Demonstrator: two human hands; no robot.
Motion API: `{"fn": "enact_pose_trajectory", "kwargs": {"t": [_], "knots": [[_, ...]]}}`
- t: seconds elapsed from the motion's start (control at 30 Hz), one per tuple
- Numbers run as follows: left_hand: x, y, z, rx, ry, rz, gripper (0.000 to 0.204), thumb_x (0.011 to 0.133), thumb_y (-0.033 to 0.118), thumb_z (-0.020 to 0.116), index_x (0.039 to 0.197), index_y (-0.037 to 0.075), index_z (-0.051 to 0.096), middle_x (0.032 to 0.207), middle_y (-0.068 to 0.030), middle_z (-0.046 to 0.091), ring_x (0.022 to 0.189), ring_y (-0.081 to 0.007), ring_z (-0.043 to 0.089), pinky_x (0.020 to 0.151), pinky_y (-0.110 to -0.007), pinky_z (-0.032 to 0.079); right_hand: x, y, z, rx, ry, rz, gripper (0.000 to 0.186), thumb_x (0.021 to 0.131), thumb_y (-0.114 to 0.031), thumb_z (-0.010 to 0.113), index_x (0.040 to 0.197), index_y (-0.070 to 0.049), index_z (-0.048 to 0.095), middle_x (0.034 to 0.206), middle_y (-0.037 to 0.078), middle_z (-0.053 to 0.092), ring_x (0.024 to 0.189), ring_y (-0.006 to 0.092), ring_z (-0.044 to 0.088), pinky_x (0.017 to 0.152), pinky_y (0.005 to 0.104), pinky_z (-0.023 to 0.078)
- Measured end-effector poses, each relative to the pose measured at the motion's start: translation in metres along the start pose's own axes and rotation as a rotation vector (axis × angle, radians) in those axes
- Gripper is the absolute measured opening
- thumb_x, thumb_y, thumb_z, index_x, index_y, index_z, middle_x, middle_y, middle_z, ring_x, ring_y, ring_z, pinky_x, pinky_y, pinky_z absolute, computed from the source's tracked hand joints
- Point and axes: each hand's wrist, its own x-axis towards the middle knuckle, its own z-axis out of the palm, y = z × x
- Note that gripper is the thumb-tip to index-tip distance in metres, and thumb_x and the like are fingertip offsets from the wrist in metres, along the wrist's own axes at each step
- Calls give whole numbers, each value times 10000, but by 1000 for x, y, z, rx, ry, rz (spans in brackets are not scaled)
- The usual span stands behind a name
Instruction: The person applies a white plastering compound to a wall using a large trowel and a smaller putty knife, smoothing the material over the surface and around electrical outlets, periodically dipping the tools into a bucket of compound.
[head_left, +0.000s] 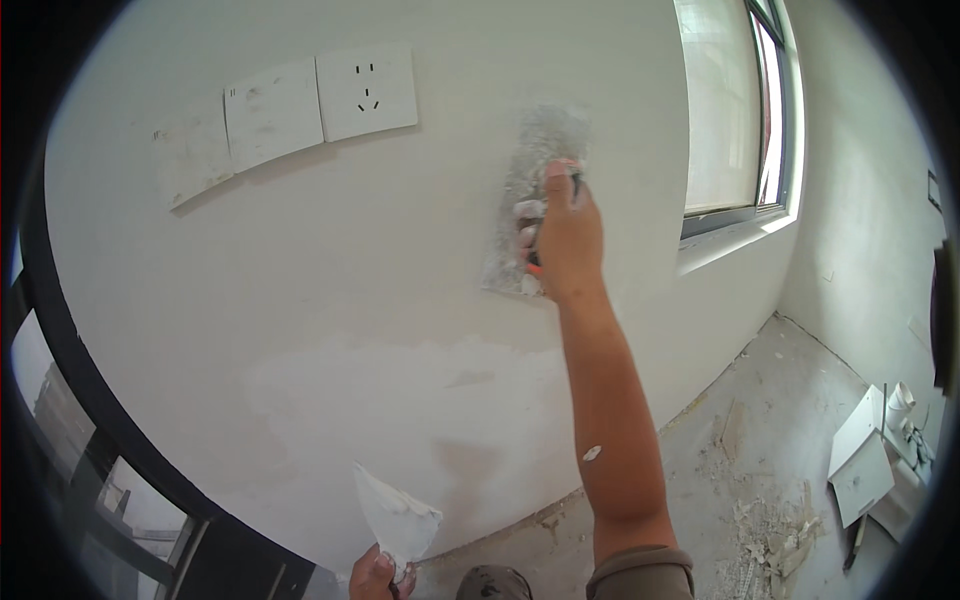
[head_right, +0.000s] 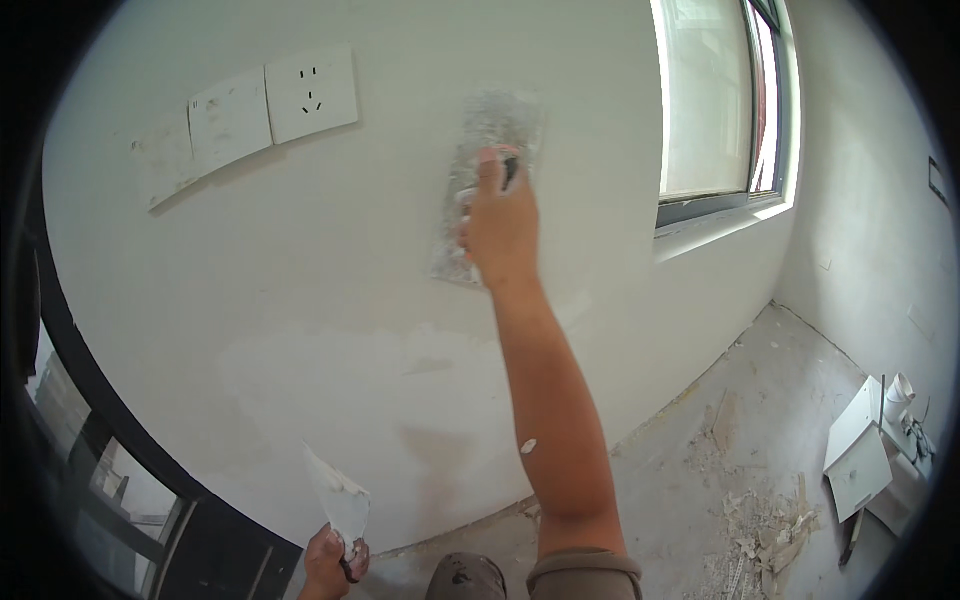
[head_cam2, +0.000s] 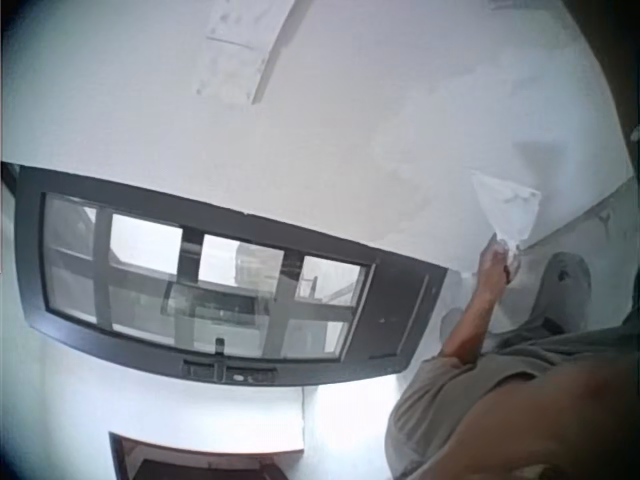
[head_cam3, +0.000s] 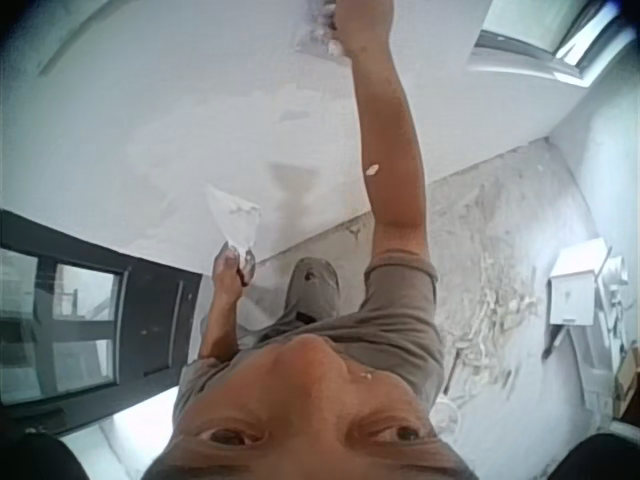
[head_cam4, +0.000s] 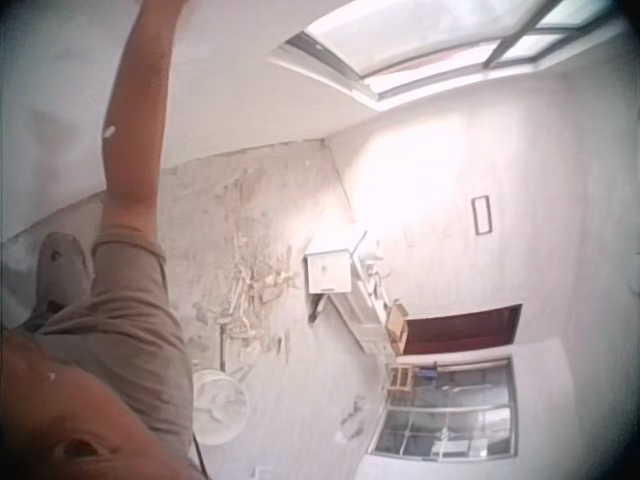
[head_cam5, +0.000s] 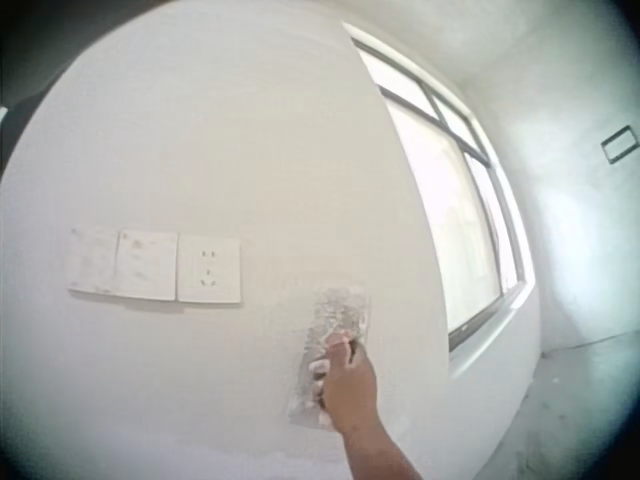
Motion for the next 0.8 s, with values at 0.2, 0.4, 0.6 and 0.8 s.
{"fn": "enact_pose_trajectory", "kwargs": {"t": [0.2, 0.4, 0.6, 0.8], "knots": [[-2, 1, 5, 27, -44, 40, 511, 891, 500, 473, 866, -10, 458, 535, -68, 450, 418, -129, 407, 386, -252, 304, 10, 20, -56, 255, 346, 176, 389, 940, -410, 411, 1117, -69, 468, 677, 55, 524, 459, 114, 446, 364, 233, 338], [-12, 8, 4, 88, 17, 75, 528, 914, 493, 421, 903, -31, 482, 556, -68, 472, 427, -116, 397, 397, -248, 305, -63, 92, -103, 386, 324, 132, 251, 873, -300, 557, 974, -77, 502, 705, 36, 541, 459, 122, 457, 349, 243, 328], [-28, -1, -25, 154, -28, -27, 561, 918, 517, 398, 973, -32, 502, 579, -57, 468, 470, -107, 420, 440, -230, 330, -85, 171, -163, -463, 355, -128, 363, 818, -97, 601, 1152, -40, 470, 780, 45, 555, 605, 136, 539, 536, 252, 464], [-50, -11, -52, 149, 18, -187, 482, 972, 412, 334, 1156, -8, 482, 729, -15, 482, 602, -73, 408, 524, -219, 337, -76, 151, -105, 111, 430, 93, 216, 830, -86, 581, 1018, -7, 511, 856, 86, 562, 726, 146, 570, 690, 304, 510]]}}
